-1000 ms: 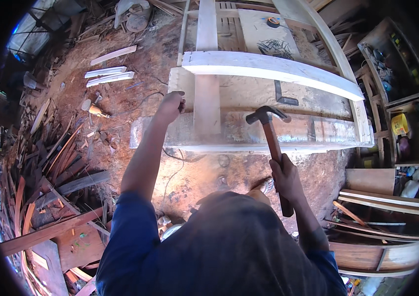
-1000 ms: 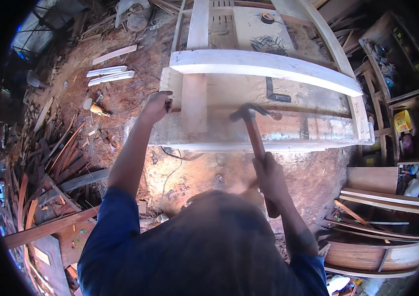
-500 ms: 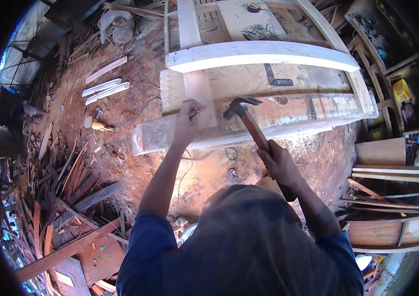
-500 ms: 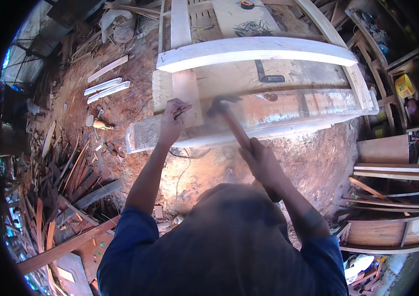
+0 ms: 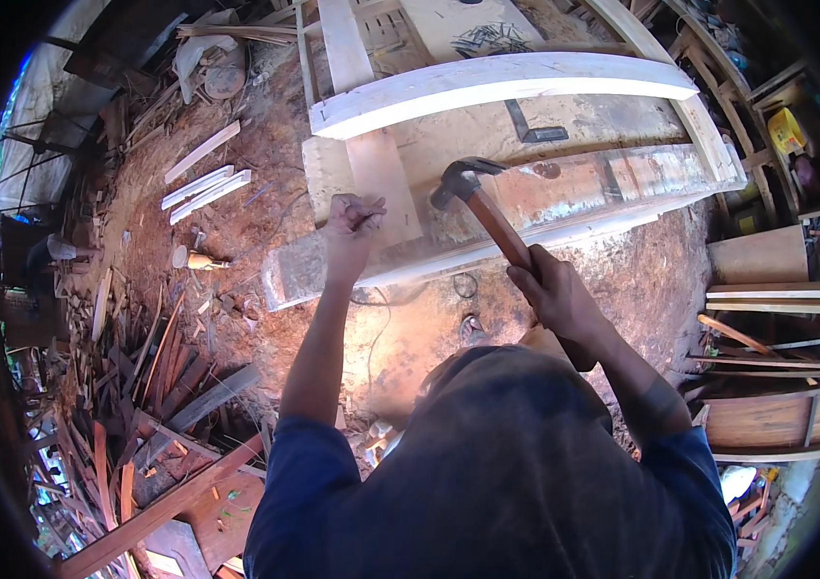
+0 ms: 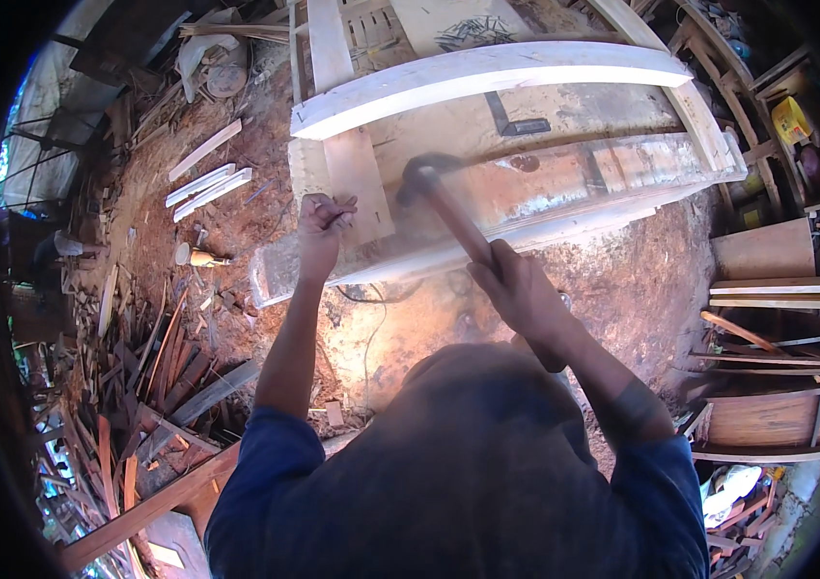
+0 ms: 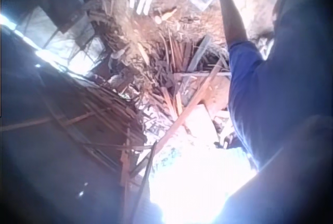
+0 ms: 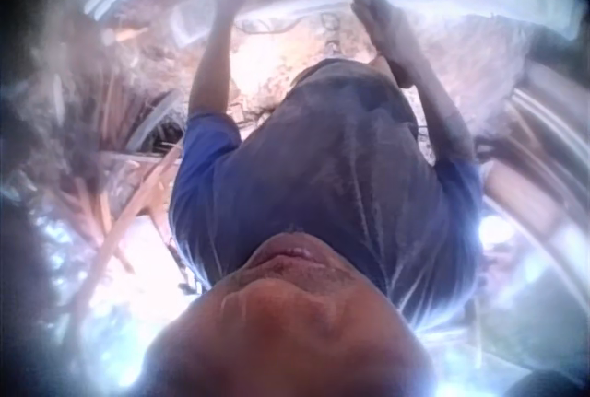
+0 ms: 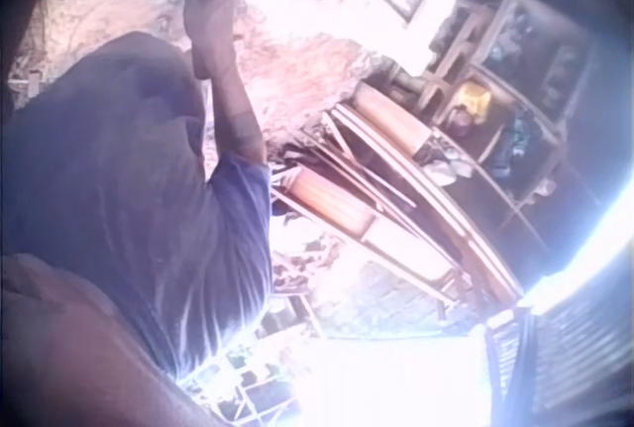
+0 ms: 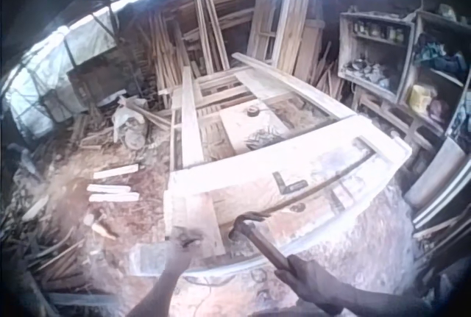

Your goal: The person aligns wooden boards to form a frame, drives nails into the joints using a hammer, and cuts a piece of wood using a circular saw.

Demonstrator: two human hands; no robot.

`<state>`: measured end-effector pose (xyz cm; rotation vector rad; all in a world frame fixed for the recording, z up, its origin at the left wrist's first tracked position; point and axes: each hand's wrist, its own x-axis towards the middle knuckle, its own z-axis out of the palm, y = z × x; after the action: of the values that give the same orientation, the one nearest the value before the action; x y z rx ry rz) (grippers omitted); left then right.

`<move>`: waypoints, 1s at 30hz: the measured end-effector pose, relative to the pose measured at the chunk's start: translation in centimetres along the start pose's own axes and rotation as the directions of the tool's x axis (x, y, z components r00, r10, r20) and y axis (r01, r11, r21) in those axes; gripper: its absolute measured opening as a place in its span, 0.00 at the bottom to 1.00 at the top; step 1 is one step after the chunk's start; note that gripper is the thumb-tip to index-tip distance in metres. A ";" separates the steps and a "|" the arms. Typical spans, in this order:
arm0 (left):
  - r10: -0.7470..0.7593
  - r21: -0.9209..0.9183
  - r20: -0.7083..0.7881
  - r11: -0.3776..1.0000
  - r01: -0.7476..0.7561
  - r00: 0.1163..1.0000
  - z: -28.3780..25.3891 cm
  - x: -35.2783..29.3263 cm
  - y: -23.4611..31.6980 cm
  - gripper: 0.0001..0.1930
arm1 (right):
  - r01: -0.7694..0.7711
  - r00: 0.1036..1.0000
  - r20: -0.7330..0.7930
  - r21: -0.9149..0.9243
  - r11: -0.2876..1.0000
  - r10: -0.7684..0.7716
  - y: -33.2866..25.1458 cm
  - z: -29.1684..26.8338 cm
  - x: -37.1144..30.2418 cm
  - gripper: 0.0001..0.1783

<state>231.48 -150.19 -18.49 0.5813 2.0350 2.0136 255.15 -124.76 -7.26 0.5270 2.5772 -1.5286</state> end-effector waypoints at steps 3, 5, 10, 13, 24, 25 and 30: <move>-0.079 -0.011 0.008 0.997 0.079 0.997 -0.9 0.1 0.0 0.12 | 0.035 0.999 -0.006 -0.015 0.999 -0.035 0.0 0.3 0.2 0.17; -0.097 0.015 0.010 0.995 0.097 0.995 -1.3 -0.2 -0.5 0.11 | 0.086 0.996 0.012 -0.032 0.996 -0.086 -0.3 0.7 0.5 0.17; -0.090 0.168 -0.074 0.981 0.101 0.993 -0.7 -0.3 0.5 0.08 | 0.202 0.979 0.053 -0.077 0.976 -0.198 -1.6 1.2 1.9 0.17; -0.007 0.196 -0.040 0.981 0.015 0.999 -0.8 0.0 0.9 0.10 | 0.216 0.975 0.080 -0.086 0.973 -0.210 -3.0 1.1 2.5 0.18; 0.006 0.307 -0.026 0.952 0.002 1.000 -0.4 -0.7 1.7 0.09 | 0.231 0.970 0.101 -0.109 0.967 -0.221 -4.0 1.5 2.7 0.17; -0.021 0.369 0.009 0.929 0.016 1.000 -0.3 -0.7 2.2 0.09 | 0.211 0.974 0.106 -0.107 0.972 -0.200 -4.2 1.5 2.7 0.17; 0.021 0.367 0.022 0.930 -0.027 1.000 -0.8 -1.1 0.8 0.09 | 0.214 0.974 0.101 -0.094 0.972 -0.205 -4.2 1.7 2.8 0.17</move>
<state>232.25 -151.39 -17.83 0.6902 2.4230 1.6358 250.93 -127.40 -5.39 0.1745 2.6949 -1.4273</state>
